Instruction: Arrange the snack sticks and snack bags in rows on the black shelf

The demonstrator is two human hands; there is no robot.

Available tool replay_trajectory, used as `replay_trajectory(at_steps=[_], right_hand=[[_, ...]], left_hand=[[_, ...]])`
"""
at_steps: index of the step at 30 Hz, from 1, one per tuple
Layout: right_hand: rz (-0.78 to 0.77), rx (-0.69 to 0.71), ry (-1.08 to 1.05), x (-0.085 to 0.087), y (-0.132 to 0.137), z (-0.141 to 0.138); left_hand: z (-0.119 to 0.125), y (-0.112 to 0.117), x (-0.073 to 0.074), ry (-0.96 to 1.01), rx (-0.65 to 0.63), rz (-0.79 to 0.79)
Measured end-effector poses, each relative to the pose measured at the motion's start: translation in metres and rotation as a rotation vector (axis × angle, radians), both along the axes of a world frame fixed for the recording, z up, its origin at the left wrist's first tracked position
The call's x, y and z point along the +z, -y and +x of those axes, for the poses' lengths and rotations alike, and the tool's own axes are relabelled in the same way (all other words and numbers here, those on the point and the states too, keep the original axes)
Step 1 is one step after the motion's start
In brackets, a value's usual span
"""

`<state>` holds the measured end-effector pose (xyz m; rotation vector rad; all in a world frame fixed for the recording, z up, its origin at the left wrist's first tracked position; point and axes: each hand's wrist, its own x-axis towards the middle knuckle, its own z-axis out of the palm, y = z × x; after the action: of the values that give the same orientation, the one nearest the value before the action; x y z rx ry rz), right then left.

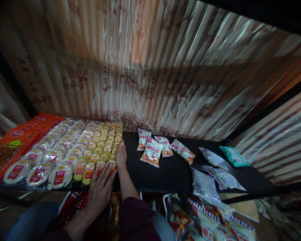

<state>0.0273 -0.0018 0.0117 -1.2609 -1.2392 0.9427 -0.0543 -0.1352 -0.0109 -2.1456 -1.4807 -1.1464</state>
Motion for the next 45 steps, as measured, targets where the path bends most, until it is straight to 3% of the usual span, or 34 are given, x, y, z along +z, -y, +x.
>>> replay_trajectory(at_steps=[11,22,27,34,39,45], right_hand=[[-0.031,-0.012,-0.07,-0.004,-0.004,0.005],[-0.085,-0.006,-0.097,0.0,-0.038,0.01],[-0.064,0.075,-0.104,-0.001,-0.044,0.008],[-0.085,0.05,-0.197,-0.006,-0.048,0.009],[-0.065,-0.024,-0.263,-0.008,-0.02,0.018],[0.024,-0.13,-0.164,-0.009,0.061,0.026]], left_hand=[[-0.001,-0.001,-0.002,0.004,-0.016,0.014],[-0.001,-0.002,-0.008,-0.003,-0.03,0.001],[0.0,-0.004,-0.007,-0.004,-0.013,0.013],[0.001,-0.004,-0.005,-0.017,0.0,0.022],[-0.001,-0.002,0.001,-0.023,-0.001,0.032],[-0.002,-0.001,0.004,-0.003,0.029,0.101]])
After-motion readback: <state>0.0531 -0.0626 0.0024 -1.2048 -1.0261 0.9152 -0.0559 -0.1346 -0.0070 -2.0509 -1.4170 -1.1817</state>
